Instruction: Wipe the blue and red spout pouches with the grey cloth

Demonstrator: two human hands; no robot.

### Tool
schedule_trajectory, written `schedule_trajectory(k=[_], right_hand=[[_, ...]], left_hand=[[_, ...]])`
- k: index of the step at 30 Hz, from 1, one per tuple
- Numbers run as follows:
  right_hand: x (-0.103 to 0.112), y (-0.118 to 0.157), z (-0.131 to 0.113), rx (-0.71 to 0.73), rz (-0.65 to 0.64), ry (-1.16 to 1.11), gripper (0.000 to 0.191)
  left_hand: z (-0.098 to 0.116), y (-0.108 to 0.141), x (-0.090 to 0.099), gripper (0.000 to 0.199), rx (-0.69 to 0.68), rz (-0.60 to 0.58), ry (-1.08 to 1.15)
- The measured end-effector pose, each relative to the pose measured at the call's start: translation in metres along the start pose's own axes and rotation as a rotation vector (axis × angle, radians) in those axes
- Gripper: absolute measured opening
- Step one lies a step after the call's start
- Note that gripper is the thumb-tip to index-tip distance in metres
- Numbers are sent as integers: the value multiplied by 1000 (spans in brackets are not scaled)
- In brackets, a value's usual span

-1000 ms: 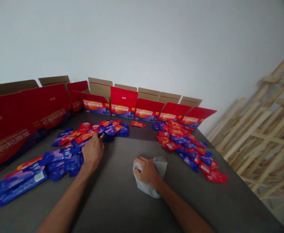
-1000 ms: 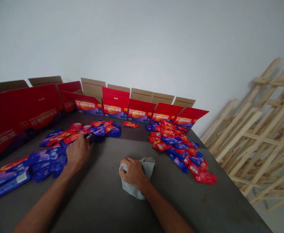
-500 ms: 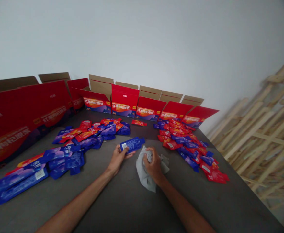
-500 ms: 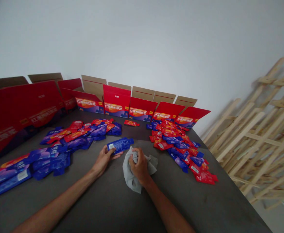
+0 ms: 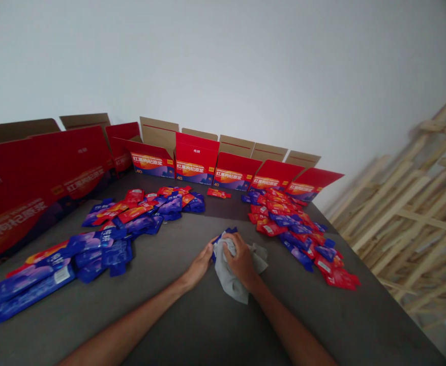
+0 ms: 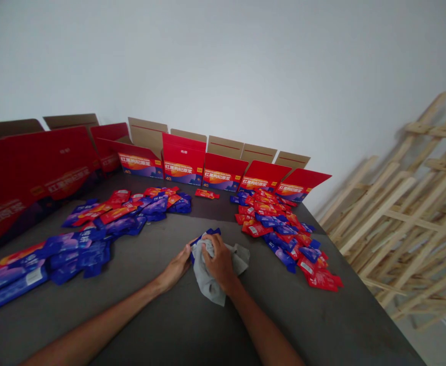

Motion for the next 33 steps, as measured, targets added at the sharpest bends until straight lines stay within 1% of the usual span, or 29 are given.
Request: schedule_trajectory(k=[3, 5, 7, 9, 12, 15, 18, 21, 25, 28, 30, 33], right_hand=[[-5, 1, -14, 93, -92, -35, 18], [-7, 1, -22, 147, -139, -41, 18], [-7, 1, -27, 171, -162, -17, 18], [-3, -1, -25, 156, -151, 35, 18], [7, -5, -14, 90, -83, 128, 17], [18, -8, 1, 25, -18, 185, 17], [24, -10, 9, -22, 6, 211, 16], [20, -9, 4, 6, -43, 176, 16], [4, -3, -17, 115, -188, 98, 18], [-6, 1, -29, 181, -285, 96, 20], [-6, 0, -32, 188, -288, 114, 19], [3, -4, -26, 140, -190, 148, 17]], left_hand=[[-1, 0, 0, 57, 21, -20, 89], [4, 4, -4, 52, -4, -34, 103], [9, 9, -9, 49, -10, -43, 119], [13, 11, -12, 48, 4, -42, 142], [14, 11, -15, 47, 20, -59, 148], [13, 9, -14, 47, 12, -80, 118], [10, 8, -12, 46, 12, -63, 88], [9, 8, -9, 48, 18, -49, 92], [10, 9, -8, 48, 21, -6, 150], [13, 10, -8, 49, 3, 28, 182], [15, 11, -8, 48, 3, 46, 183], [18, 12, -9, 45, 14, 65, 167]])
Point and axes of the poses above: each hand's wrist, its own y-axis away from the middle knuckle, its own x-axis out of the back of the hand, z = x × y, the point moved 3 cm from there along -y, towards the middle knuckle, and after that the axes turned 14 degrees about x, right-handed, at the moved point
